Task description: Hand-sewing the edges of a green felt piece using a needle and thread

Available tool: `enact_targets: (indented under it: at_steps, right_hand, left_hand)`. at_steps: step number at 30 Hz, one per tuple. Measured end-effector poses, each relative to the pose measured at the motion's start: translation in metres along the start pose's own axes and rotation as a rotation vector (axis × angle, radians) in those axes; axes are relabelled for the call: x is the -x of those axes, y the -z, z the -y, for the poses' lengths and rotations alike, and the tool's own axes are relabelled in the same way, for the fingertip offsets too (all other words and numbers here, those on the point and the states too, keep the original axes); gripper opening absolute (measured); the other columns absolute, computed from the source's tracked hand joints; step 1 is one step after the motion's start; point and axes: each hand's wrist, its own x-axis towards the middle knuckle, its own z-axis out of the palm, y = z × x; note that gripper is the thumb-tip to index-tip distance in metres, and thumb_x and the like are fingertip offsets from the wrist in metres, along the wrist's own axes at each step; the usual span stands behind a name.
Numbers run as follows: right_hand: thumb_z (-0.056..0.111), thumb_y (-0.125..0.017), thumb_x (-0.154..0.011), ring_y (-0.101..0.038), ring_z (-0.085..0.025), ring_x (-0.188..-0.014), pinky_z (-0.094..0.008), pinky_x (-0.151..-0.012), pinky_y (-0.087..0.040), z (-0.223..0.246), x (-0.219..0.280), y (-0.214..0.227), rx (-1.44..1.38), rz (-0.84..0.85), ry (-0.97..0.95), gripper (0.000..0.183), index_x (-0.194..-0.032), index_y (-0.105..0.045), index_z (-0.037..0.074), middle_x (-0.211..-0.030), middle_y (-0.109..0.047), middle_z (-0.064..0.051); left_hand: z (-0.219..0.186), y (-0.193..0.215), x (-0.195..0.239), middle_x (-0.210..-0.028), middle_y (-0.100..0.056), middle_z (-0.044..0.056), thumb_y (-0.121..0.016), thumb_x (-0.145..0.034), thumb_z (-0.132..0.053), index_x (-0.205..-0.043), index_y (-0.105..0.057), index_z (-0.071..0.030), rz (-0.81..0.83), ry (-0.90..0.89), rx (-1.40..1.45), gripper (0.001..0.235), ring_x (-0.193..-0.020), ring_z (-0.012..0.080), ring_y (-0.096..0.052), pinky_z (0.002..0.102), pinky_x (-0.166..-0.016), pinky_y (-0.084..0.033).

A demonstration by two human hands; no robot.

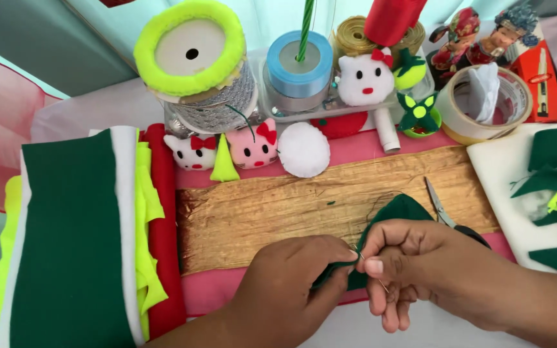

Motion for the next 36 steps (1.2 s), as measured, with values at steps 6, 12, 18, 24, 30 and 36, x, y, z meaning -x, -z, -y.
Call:
enact_targets:
  at_steps: [6,12,18,24,30,36]
  right_hand:
    - [0.009,-0.069,-0.092,-0.081,-0.039,-0.052,-0.041,-0.037,-0.053,-0.001,-0.002,0.004,0.328,-0.031,0.130,0.019,-0.097,-0.077,-0.008,-0.069,-0.085,-0.030]
    - [0.057,-0.082,-0.070,-0.071,-0.023,-0.102,-0.038,-0.088,-0.056,0.009,0.021,0.014,1.366,-0.234,1.228,0.068,-0.121,-0.066,0.015,-0.113,-0.072,-0.005]
    - [0.066,-0.079,-0.065,-0.048,-0.029,-0.145,-0.053,-0.112,-0.038,0.021,0.019,0.019,1.328,-0.079,1.022,0.083,-0.132,-0.069,0.019,-0.145,-0.060,-0.007]
    - [0.071,-0.072,-0.076,-0.066,-0.020,-0.125,-0.051,-0.115,-0.028,0.020,0.010,0.016,1.359,0.015,1.049,0.064,-0.112,-0.076,0.019,-0.116,-0.077,0.002]
    - [0.048,-0.069,-0.091,-0.074,-0.011,-0.098,-0.049,-0.111,-0.031,0.016,0.005,0.012,1.346,0.062,1.164,0.028,-0.099,-0.075,0.021,-0.100,-0.078,0.010]
    - [0.054,-0.047,-0.107,-0.073,-0.023,-0.085,-0.041,-0.085,-0.046,0.014,-0.015,0.022,1.426,0.301,1.103,0.044,-0.115,-0.072,0.019,-0.094,-0.076,0.002]
  left_hand:
    - [0.003,0.004,0.002,-0.105,-0.078,0.002,-0.061,-0.094,-0.017,-0.110,-0.070,-0.012,0.034,0.261,0.083,0.019,-0.097,0.0204,-0.077,0.034,-0.084,-0.058]
    - [-0.001,0.007,-0.007,-0.094,-0.078,-0.003,-0.075,-0.089,-0.017,-0.098,-0.075,-0.014,-0.087,0.476,0.250,0.010,-0.088,0.0091,-0.073,0.023,-0.079,-0.056]
    - [-0.005,0.011,-0.010,-0.093,-0.078,-0.003,-0.078,-0.087,-0.016,-0.098,-0.079,-0.015,0.008,0.648,0.422,0.010,-0.087,0.0075,-0.070,0.023,-0.078,-0.054]
    - [-0.005,0.010,-0.009,-0.097,-0.081,-0.002,-0.078,-0.087,-0.016,-0.098,-0.077,-0.015,0.031,0.492,0.377,0.011,-0.092,0.0081,-0.075,0.024,-0.083,-0.058]
    - [0.001,0.003,0.001,-0.093,-0.079,-0.002,-0.078,-0.090,-0.019,-0.102,-0.076,-0.018,0.098,0.323,0.353,0.012,-0.084,0.0066,-0.074,0.021,-0.077,-0.056]
    - [0.023,0.000,0.008,-0.101,-0.080,-0.002,-0.071,-0.097,-0.033,-0.108,-0.076,-0.020,0.220,0.275,0.327,0.018,-0.093,0.0107,-0.077,0.023,-0.083,-0.055]
